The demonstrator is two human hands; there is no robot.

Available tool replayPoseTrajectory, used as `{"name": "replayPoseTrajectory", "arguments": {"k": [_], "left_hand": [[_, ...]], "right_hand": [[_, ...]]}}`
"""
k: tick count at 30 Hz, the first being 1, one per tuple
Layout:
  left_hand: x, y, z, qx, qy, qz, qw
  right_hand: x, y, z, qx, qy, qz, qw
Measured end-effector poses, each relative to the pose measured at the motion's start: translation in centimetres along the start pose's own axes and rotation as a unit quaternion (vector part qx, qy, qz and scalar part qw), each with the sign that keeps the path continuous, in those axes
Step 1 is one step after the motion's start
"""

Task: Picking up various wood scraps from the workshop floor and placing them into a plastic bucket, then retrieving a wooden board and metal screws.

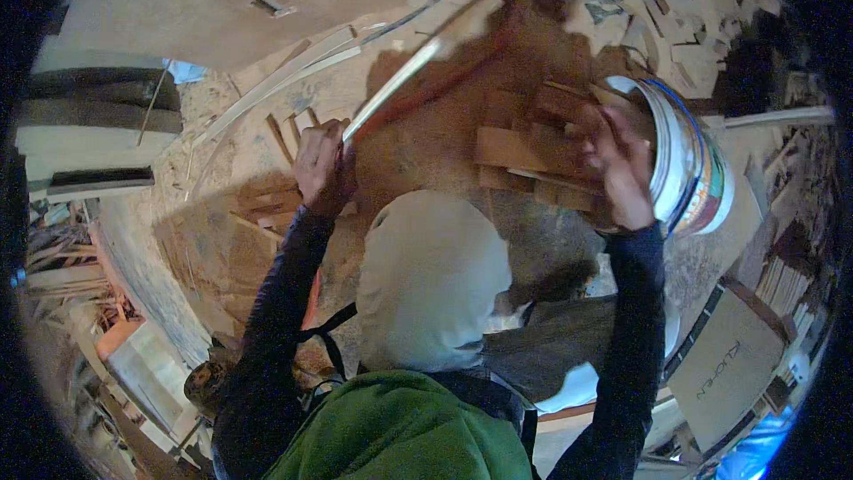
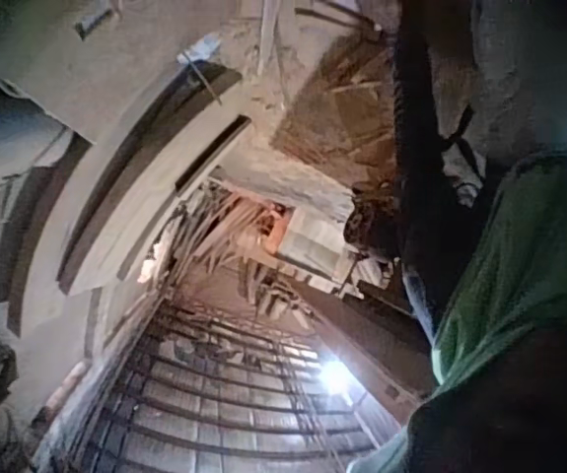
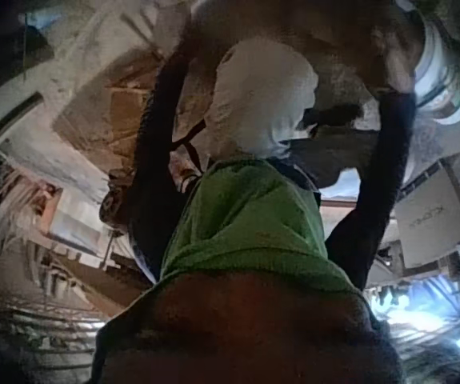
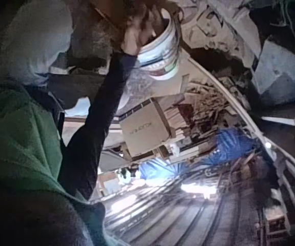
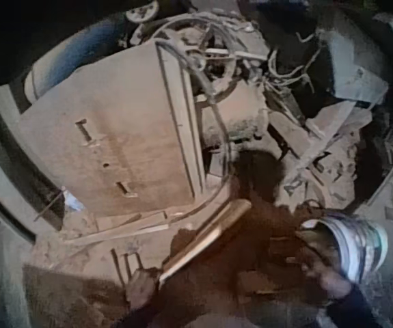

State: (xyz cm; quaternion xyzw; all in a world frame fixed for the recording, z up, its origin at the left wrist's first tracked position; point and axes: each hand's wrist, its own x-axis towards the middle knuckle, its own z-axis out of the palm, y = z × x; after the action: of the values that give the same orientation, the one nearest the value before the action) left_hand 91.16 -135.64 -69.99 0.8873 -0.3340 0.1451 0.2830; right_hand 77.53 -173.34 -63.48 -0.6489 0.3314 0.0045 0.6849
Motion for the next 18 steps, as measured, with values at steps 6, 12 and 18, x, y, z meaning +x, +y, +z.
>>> {"name": "replayPoseTrajectory", "arguments": {"k": [6, 12, 18], "left_hand": [[3.6, 3.5, -0.6, -0.003, -0.067, 0.153, 0.986], [6.6, 6.1, 1.8, -0.074, -0.196, 0.209, 0.955], [12.5, 11.7, 4.8, -0.308, -0.204, -0.035, 0.929]], "right_hand": [[0.0, -3.9, 4.4, 0.259, -0.109, 0.123, 0.952], [0.5, -0.5, 1.5, 0.263, -0.024, 0.045, 0.964], [-1.2, -1.5, 0.5, 0.031, -0.012, -0.082, 0.996]]}}
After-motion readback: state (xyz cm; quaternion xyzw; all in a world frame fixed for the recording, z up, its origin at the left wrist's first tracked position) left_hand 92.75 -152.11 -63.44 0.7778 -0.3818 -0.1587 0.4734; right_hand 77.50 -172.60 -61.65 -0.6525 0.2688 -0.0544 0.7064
